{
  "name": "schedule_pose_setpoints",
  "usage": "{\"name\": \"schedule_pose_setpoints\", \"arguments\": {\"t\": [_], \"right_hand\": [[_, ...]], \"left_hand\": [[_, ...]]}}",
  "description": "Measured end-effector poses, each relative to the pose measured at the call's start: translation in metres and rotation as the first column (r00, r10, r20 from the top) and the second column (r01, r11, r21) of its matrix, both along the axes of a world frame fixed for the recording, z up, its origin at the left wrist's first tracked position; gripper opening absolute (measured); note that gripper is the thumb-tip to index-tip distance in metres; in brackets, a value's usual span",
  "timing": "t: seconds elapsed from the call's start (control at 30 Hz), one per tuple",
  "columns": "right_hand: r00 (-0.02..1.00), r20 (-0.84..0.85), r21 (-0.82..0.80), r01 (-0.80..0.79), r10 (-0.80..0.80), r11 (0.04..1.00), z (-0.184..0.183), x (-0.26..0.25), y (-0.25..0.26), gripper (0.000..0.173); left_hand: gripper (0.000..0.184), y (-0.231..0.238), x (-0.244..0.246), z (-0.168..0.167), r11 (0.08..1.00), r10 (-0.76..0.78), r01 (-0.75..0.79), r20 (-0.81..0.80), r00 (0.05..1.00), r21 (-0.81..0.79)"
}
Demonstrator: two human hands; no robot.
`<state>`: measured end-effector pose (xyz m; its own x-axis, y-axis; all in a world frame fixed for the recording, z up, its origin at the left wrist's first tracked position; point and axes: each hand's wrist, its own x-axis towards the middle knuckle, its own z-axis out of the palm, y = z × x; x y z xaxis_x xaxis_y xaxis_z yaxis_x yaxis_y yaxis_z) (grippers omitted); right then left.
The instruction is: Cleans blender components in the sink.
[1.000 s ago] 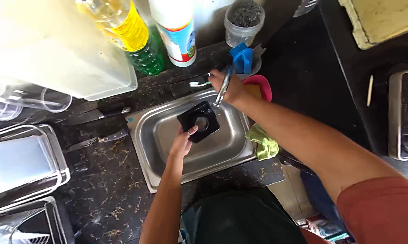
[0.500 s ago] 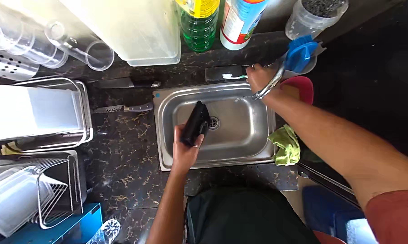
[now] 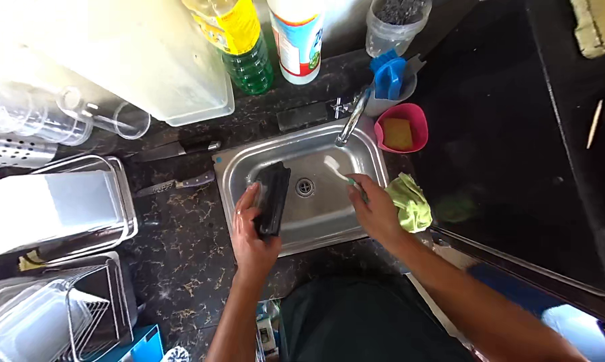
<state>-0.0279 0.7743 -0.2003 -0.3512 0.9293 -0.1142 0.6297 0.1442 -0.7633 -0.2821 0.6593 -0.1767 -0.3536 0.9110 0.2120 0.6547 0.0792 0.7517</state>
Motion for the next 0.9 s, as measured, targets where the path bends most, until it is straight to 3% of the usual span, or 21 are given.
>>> {"name": "schedule_pose_setpoints", "arguments": {"t": [0.03,0.07,0.13,0.17,0.27,0.33,0.5,0.63,0.73,0.9], "right_hand": [[0.999,0.05,0.035,-0.003,0.001,0.999,-0.021,0.002,-0.006,0.036],[0.981,0.188,-0.05,-0.041,0.049,0.998,-0.043,0.005,-0.013,0.037],[0.884,0.397,-0.469,-0.038,0.249,0.882,-0.071,0.006,-0.022,0.042],[0.857,0.42,-0.559,-0.016,0.299,0.829,-0.073,0.002,-0.024,0.043],[0.916,0.312,-0.572,-0.031,0.252,0.82,-0.038,-0.002,-0.031,0.041],[0.968,0.183,-0.523,-0.053,0.173,0.851,-0.014,0.003,-0.036,0.041],[0.994,-0.073,-0.279,-0.102,0.085,0.955,0.023,0.007,-0.034,0.04],[0.985,-0.097,-0.149,-0.155,0.142,0.977,0.049,0.006,-0.03,0.044],[0.979,-0.148,-0.083,-0.153,0.14,0.985,0.062,0.005,-0.031,0.039],[0.954,-0.217,0.094,-0.188,0.205,0.978,0.078,0.007,-0.031,0.032]], "left_hand": [[0.047,0.002,0.002,-0.017,0.998,0.041,-0.034,0.152,0.988,-0.049],[0.061,0.004,0.004,-0.04,0.984,0.128,-0.083,0.308,0.943,-0.155],[0.067,0.0,0.007,-0.083,0.926,0.357,-0.184,0.606,0.711,-0.33],[0.068,-0.003,0.008,-0.091,0.904,0.426,-0.237,0.719,0.55,-0.355],[0.044,-0.012,0.012,-0.062,0.878,0.393,-0.347,0.91,0.129,-0.33],[0.038,-0.016,0.011,-0.031,0.904,0.264,-0.35,0.964,0.01,-0.244],[0.075,-0.004,0.002,0.018,0.931,-0.074,-0.363,0.995,-0.071,0.043],[0.09,0.002,-0.001,0.036,0.922,-0.17,-0.352,0.985,0.004,0.16],[0.086,0.005,-0.002,0.04,0.906,-0.224,-0.351,0.972,0.074,0.235],[0.06,0.012,-0.004,0.045,0.844,-0.344,-0.38,0.926,0.157,0.378]]}}
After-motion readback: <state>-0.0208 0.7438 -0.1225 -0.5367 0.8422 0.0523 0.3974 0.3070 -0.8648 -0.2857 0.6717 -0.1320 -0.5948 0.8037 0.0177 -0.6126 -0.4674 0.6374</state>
